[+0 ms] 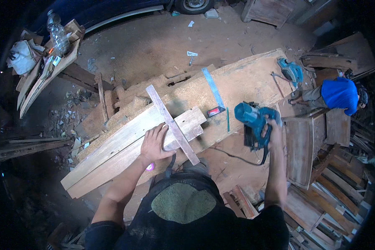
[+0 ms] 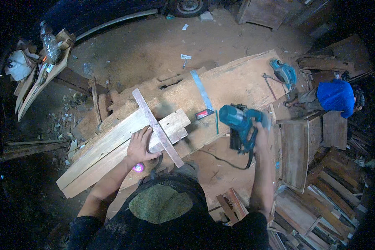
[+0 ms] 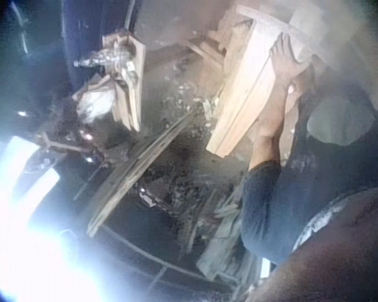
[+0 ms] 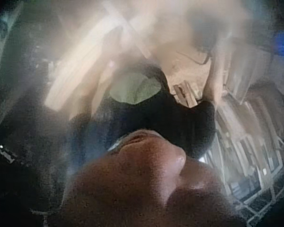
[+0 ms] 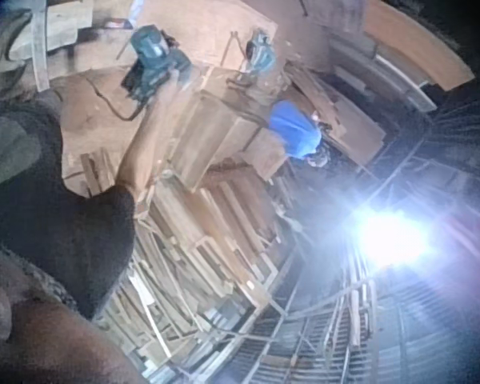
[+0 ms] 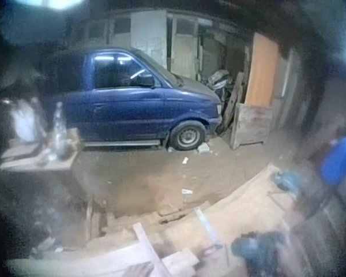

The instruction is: The person measures and marks wooden planks with a tape measure and pencil, then uses a circular saw to cut the planks to size. The person repeatedly measures, marks, and cuts multiple pieces of wood on a workbench.

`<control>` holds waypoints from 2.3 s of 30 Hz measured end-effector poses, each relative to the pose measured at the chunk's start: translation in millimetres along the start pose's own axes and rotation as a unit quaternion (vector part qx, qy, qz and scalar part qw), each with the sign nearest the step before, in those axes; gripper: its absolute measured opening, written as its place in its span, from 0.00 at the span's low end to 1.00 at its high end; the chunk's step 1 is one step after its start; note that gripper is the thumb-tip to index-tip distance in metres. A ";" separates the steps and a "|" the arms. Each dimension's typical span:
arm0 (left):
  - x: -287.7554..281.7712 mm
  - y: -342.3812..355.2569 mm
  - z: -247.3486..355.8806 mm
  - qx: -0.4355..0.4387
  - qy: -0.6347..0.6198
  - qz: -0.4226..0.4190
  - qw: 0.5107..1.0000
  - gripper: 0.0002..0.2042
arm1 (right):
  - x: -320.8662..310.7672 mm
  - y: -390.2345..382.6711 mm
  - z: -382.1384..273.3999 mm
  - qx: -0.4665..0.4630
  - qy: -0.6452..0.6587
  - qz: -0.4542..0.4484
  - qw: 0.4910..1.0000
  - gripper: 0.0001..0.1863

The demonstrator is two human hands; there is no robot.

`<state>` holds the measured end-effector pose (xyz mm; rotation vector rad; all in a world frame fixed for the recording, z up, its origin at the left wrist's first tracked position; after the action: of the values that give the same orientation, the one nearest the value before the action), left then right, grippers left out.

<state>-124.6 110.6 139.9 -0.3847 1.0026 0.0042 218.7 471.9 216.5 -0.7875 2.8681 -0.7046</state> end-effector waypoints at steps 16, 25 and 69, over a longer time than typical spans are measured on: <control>-0.5 -5.7 -1.9 -0.006 0.030 -0.028 0.999 0.55 | 119.6 -157.1 65.0 -0.059 -0.208 -0.076 0.973 0.15; 0.9 -5.7 -5.0 -0.014 0.027 -0.024 0.999 0.55 | 174.9 -164.7 77.9 -0.085 -0.299 -0.172 0.935 0.16; 0.8 -1.0 1.3 -0.005 0.052 -0.018 0.998 0.56 | 201.0 -139.1 89.2 -0.015 -0.274 -0.229 0.934 0.16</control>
<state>-123.0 109.9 140.1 -0.4159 1.0979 -0.0443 127.2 228.4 208.0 -1.4201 2.2122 -0.3845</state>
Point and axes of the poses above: each hand's wrist, its own y-axis towards the middle knuckle, its own x-axis out of the palm, z = x × y, the point moved 9 cm from there along y, towards the middle knuckle, and after that the axes turned 15 degrees about -z, right-handed, at the moved point
